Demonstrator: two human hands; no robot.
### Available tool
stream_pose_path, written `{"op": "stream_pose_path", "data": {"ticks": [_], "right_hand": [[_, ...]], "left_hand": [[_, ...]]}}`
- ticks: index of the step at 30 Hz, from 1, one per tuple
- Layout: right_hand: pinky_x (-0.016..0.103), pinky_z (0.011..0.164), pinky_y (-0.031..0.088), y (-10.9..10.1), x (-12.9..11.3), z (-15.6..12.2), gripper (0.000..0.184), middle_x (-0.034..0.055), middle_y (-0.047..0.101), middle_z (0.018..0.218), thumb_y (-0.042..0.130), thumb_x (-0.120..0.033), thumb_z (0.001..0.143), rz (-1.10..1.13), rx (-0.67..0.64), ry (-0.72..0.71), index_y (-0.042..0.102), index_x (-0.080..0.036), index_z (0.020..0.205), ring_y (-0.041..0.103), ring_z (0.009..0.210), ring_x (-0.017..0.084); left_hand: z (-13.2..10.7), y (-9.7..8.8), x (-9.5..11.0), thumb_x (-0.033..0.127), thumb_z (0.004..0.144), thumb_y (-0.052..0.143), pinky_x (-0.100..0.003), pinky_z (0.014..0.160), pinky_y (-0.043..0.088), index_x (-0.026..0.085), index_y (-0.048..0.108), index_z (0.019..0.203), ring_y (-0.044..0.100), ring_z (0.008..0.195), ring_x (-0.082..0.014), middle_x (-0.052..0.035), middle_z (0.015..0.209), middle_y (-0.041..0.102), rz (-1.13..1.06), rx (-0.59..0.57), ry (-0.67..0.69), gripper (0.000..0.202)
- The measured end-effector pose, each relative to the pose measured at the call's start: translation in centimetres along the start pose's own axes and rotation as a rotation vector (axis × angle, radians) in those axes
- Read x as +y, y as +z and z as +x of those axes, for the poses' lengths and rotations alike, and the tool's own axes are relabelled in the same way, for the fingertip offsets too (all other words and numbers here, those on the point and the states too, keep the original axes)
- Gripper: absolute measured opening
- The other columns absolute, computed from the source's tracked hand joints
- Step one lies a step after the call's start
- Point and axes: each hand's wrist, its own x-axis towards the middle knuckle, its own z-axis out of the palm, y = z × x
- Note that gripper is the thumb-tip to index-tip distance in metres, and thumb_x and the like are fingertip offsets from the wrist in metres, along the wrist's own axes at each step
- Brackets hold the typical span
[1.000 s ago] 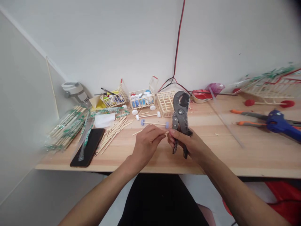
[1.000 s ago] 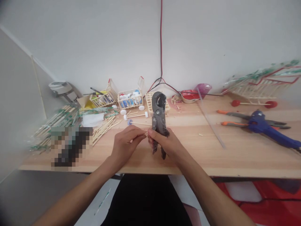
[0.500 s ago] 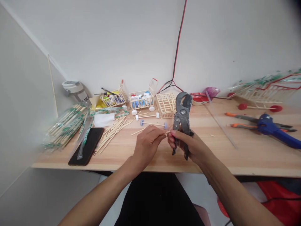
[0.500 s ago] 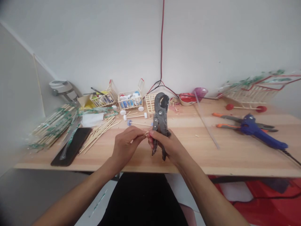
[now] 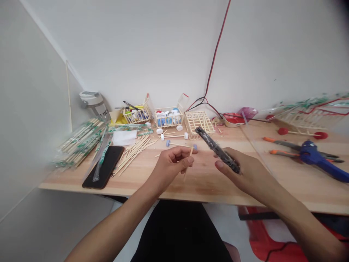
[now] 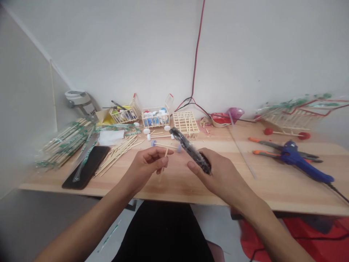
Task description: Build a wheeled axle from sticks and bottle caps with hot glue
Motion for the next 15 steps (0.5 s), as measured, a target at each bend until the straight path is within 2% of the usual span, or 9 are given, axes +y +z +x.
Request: {"op": "stream_pose_path", "data": {"ticks": [5,10,15], "right_hand": [[0.035,0.066,0.044,0.03,-0.07,-0.58,0.045,0.0081,0.066,0.093,0.052,-0.062,0.085,-0.243,0.140,-0.126,0.060,-0.021,0.102,0.061,0.086,0.027],[0.033,0.064,0.043,0.05,-0.08,-0.61,0.045,0.0072,0.065,0.089,0.055,-0.064,0.082,-0.376,0.265,-0.212,0.060,-0.022,0.097,0.061,0.083,0.026],[0.033,0.063,0.043,0.21,-0.07,-0.77,0.047,0.0063,0.064,0.086,0.055,-0.066,0.082,-0.422,0.319,-0.255,0.061,-0.021,0.096,0.061,0.081,0.024]], "left_hand": [[0.03,0.01,-0.15,0.029,0.076,0.074,-0.019,0.049,0.037,0.013,0.069,0.091,0.048,0.056,-0.0070,0.0004,0.064,0.058,-0.057,0.024,0.004,0.023],[-0.06,0.20,0.13,0.028,0.077,0.073,-0.019,0.050,0.037,0.012,0.064,0.075,0.047,0.054,-0.0065,0.0002,0.064,0.058,-0.015,0.012,0.000,0.018],[-0.04,0.13,0.01,0.027,0.076,0.073,-0.020,0.050,0.036,0.012,0.065,0.072,0.047,0.054,-0.0064,0.0002,0.064,0.058,0.028,-0.010,0.003,0.017]]}}
